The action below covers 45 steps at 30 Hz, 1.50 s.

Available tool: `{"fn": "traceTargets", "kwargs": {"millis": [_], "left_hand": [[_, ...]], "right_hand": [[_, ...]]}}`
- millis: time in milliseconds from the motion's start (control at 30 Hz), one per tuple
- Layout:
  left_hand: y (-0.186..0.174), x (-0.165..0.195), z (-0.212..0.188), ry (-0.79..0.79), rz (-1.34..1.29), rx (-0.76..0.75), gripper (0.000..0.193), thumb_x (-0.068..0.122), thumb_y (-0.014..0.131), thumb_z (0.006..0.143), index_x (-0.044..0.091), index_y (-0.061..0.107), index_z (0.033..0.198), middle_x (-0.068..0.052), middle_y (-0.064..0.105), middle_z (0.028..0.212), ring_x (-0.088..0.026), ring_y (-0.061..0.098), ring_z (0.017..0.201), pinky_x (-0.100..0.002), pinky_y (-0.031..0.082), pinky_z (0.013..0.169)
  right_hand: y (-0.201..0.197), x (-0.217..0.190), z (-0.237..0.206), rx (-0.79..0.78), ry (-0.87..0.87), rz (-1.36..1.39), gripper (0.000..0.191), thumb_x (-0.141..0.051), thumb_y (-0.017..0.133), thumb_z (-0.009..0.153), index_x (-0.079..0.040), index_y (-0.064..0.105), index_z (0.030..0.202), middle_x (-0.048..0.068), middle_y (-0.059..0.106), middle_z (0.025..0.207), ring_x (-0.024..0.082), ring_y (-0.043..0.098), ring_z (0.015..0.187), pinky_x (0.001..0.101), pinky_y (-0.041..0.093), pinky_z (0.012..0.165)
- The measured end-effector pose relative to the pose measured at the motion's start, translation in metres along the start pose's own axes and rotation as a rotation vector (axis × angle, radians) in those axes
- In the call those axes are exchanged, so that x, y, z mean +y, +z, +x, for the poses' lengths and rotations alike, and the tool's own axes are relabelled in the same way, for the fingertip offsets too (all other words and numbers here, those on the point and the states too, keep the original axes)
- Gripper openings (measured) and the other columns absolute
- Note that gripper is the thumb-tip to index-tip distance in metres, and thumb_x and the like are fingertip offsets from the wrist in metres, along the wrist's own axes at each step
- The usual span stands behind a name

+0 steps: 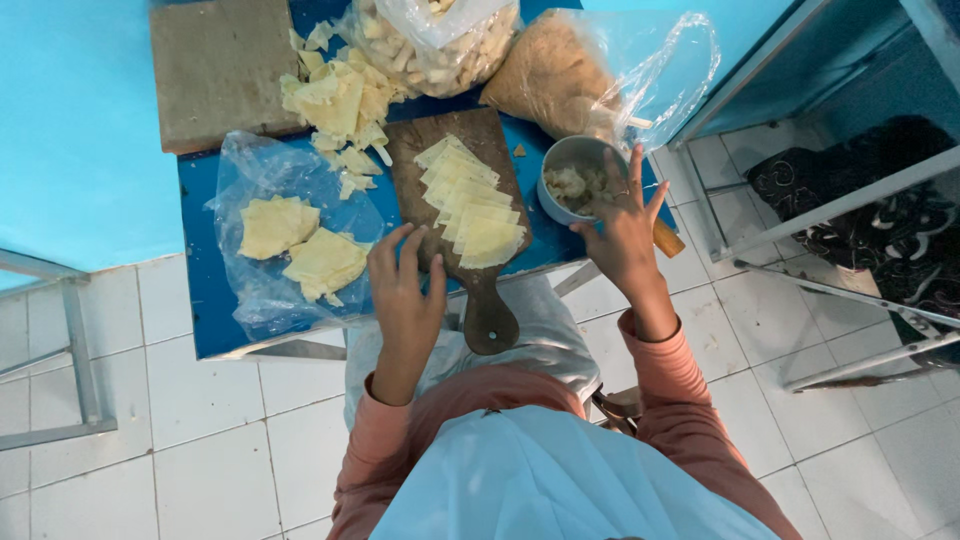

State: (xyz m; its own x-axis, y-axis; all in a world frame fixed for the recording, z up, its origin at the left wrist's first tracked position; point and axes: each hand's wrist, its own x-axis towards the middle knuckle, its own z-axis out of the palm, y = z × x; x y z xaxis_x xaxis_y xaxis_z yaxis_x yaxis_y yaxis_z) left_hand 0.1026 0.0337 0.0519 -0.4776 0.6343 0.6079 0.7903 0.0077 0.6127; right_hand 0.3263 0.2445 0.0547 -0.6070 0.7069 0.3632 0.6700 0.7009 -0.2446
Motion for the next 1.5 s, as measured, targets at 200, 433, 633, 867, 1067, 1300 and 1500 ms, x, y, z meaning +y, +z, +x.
{"fn": "traceTargets", "kwargs": {"millis": [200,433,633,867,1067,1300,1500], "left_hand": [[0.0,0.0,-0.001,0.019,0.022,-0.006,0.037,0.007,0.069,0.097,0.001,0.06,0.132,-0.02,0.055,0.135,-0.042,0.052,0.126,-0.053,0.044,0.106],[0.003,-0.001,-0.001,0.042,0.03,-0.008,0.035,0.008,0.068,0.096,-0.001,0.061,0.13,-0.021,0.055,0.135,-0.042,0.052,0.125,-0.053,0.044,0.106],[0.003,0.0,-0.001,0.034,0.027,-0.024,0.034,0.008,0.068,0.097,0.0,0.061,0.129,-0.021,0.056,0.133,-0.041,0.053,0.123,-0.052,0.045,0.104],[0.005,0.0,-0.003,0.044,-0.006,-0.029,0.035,0.008,0.069,0.096,0.0,0.062,0.13,-0.02,0.056,0.134,-0.042,0.053,0.124,-0.052,0.046,0.104],[0.01,0.0,-0.003,0.053,-0.031,-0.045,0.036,0.007,0.069,0.095,-0.001,0.061,0.129,-0.021,0.056,0.133,-0.042,0.053,0.123,-0.051,0.046,0.103],[0.016,0.001,-0.006,0.154,-0.109,-0.096,0.032,0.006,0.067,0.099,0.001,0.06,0.13,-0.019,0.058,0.134,-0.04,0.053,0.13,-0.05,0.046,0.109],[0.025,-0.004,-0.007,0.225,0.036,-0.241,0.038,0.017,0.063,0.097,0.003,0.064,0.133,-0.011,0.058,0.144,-0.036,0.05,0.136,-0.057,0.034,0.112]], "right_hand": [[0.009,0.006,0.0,0.038,0.085,0.073,0.031,-0.014,0.092,0.063,-0.001,0.071,0.083,0.016,0.034,0.17,0.04,0.005,0.161,0.0836,0.008,0.113],[0.011,0.012,-0.005,0.151,0.114,0.233,0.051,-0.02,0.094,0.065,0.003,0.065,0.1,0.015,0.036,0.171,0.042,0.007,0.162,0.0794,0.012,0.119],[0.0,0.013,-0.007,0.04,0.14,0.072,0.034,-0.02,0.094,0.065,-0.001,0.074,0.084,0.016,0.035,0.168,0.042,0.003,0.159,0.082,0.008,0.113],[0.01,0.015,-0.003,0.038,0.175,0.18,0.031,-0.012,0.094,0.064,0.0,0.073,0.084,0.012,0.037,0.169,0.039,0.009,0.161,0.0767,0.01,0.119],[0.005,0.007,-0.006,0.137,0.128,0.404,0.076,-0.011,0.094,0.062,0.0,0.057,0.128,0.015,0.038,0.164,0.04,0.016,0.161,0.0677,0.013,0.125],[-0.02,-0.038,-0.018,0.139,-0.119,0.453,0.053,-0.011,0.092,0.073,-0.008,0.068,0.12,0.018,0.041,0.164,0.041,0.013,0.161,0.067,0.011,0.127],[-0.004,-0.067,-0.014,0.01,-0.271,0.67,0.039,-0.005,0.072,0.096,-0.009,0.063,0.134,0.017,0.03,0.171,0.045,0.007,0.164,0.0567,0.021,0.131]]}}
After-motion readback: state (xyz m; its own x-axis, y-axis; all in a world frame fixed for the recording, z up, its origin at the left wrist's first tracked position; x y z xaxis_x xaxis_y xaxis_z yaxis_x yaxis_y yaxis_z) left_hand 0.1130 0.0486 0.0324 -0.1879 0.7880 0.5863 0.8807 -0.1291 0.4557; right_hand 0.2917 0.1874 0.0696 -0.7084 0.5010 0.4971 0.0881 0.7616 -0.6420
